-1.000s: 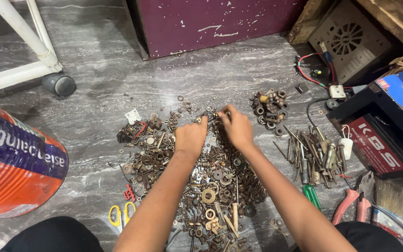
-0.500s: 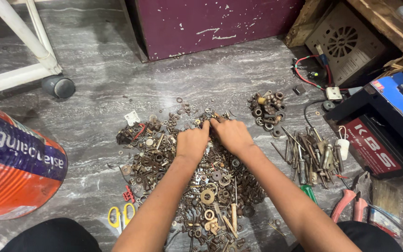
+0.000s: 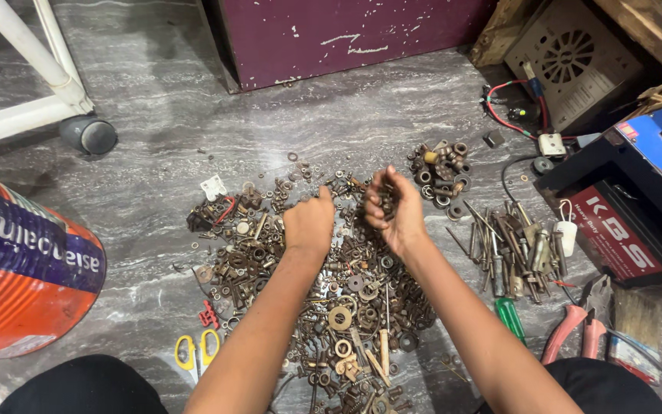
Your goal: The person sits on the floor and sorts a scattered pile of rusty screws, bolts, nuts and washers by hand, gathering handfuls of fasteners and dropping them into an open tin can beside them, while screwdrivers, pliers and scissors lie unused at the side.
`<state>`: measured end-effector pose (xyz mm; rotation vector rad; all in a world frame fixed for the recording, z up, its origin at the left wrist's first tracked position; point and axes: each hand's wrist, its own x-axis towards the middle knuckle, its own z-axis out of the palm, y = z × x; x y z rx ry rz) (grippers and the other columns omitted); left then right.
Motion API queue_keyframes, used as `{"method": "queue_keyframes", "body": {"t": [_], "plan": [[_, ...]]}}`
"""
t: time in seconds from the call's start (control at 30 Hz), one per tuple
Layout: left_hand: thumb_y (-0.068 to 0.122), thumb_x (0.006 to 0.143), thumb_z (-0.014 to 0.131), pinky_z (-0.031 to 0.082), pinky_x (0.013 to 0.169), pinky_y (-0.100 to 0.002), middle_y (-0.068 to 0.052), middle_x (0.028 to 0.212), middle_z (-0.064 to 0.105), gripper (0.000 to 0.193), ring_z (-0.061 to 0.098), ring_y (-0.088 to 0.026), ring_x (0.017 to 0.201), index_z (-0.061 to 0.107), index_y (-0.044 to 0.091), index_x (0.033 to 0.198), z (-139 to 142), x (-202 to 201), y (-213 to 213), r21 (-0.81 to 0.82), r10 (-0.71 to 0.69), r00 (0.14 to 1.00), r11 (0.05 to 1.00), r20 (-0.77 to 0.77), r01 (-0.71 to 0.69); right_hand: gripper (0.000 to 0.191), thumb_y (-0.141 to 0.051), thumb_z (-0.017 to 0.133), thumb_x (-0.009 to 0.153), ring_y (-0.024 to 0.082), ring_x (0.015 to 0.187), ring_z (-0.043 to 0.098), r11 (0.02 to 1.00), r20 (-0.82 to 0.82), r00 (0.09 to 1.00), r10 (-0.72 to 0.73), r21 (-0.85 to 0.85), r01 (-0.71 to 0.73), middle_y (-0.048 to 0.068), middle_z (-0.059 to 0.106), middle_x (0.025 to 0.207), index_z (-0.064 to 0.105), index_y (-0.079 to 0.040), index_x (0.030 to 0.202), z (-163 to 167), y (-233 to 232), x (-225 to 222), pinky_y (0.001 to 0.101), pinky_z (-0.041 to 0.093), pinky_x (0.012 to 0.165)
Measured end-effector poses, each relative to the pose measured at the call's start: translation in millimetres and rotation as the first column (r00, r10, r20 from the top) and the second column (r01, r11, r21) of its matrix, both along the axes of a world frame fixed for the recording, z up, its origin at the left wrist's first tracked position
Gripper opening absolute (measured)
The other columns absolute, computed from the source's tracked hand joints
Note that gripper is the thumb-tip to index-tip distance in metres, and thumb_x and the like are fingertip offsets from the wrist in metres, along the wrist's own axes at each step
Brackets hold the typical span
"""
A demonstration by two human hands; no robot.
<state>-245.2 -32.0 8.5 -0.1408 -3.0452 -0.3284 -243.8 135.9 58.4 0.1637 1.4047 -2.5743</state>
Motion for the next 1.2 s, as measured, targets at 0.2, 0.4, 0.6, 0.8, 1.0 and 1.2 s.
{"method": "queue_keyframes", "body": {"t": [0.2, 0.4, 0.6, 0.8, 1.0, 1.2], "plan": [[0.033, 0.096, 0.065, 0.048, 0.054, -0.042, -0.011, 0.069, 0.073, 0.024, 0.068, -0.028, 0.061, 0.065, 0.01, 0.099, -3, 9, -25, 0.509, 0.123, 0.974, 0.861, -0.19, -0.009, 0.037, -0.044, 0.059, 0.105, 0.011, 0.05, 0.04, 0.771, -0.156, 0.987, -0.043, 0.623, 0.132, 0.0, 0.052, 0.069, 0.069, -0.008, 0.104, -20, -2, -26, 0.0282, 0.028, 0.041], [0.039, 0.103, 0.052, 0.019, 0.034, -0.025, 0.005, 0.058, 0.037, 0.033, 0.033, -0.008, 0.046, 0.042, 0.013, 0.086, -7, 5, -70, 0.758, -0.255, 0.842, -0.367, 0.475, -0.539, 0.029, -0.04, 0.065, 0.095, 0.039, 0.08, 0.073, -0.354, -0.085, 0.9, 0.427, 0.901, 0.252, 0.019, 0.075, 0.088, 0.064, -0.024, 0.118, -17, -13, -18, 0.0514, 0.057, 0.069], [0.033, 0.101, 0.05, 0.023, 0.039, -0.025, 0.002, 0.063, 0.044, 0.018, 0.041, -0.011, 0.05, 0.05, 0.017, 0.094, 2, 53, -118, 0.664, -0.183, 0.868, -0.578, 0.461, -0.475, 0.036, -0.039, 0.064, 0.096, 0.039, 0.076, 0.073, -0.431, -0.04, 0.854, 0.519, 0.85, 0.302, 0.014, 0.074, 0.084, 0.055, -0.022, 0.127, -2, -30, 10, 0.0523, 0.057, 0.065], [0.034, 0.098, 0.046, 0.026, 0.04, -0.024, 0.0, 0.065, 0.05, 0.021, 0.042, -0.01, 0.051, 0.057, 0.017, 0.095, 25, 81, -120, 0.725, -0.152, 0.835, -0.431, 0.529, -0.537, 0.038, -0.01, 0.057, 0.095, 0.035, 0.075, 0.074, -0.474, -0.094, 0.825, 0.557, 0.78, 0.409, 0.015, 0.075, 0.082, 0.056, -0.02, 0.131, -4, -52, 10, 0.0489, 0.059, 0.064], [0.046, 0.105, 0.048, 0.024, 0.039, -0.023, 0.003, 0.065, 0.044, 0.034, 0.038, -0.009, 0.051, 0.05, 0.016, 0.09, 21, 98, -120, 0.785, -0.149, 0.902, -0.45, 0.404, -0.426, 0.03, -0.034, 0.064, 0.096, 0.04, 0.089, 0.072, -0.413, 0.015, 0.891, 0.453, 0.89, 0.194, 0.019, 0.074, 0.093, 0.063, -0.01, 0.114, 2, -39, 34, 0.0534, 0.057, 0.08], [0.036, 0.104, 0.047, 0.029, 0.04, -0.025, -0.001, 0.067, 0.052, 0.024, 0.043, -0.012, 0.052, 0.053, 0.015, 0.093, 12, 119, -111, 0.634, -0.188, 0.884, -0.635, 0.427, -0.442, 0.022, -0.027, 0.063, 0.094, 0.028, 0.079, 0.074, 0.182, -0.338, 0.885, 0.321, 0.939, 0.293, 0.018, 0.075, 0.085, 0.066, -0.007, 0.102, -15, -9, 99, 0.0437, 0.059, 0.07]]}}
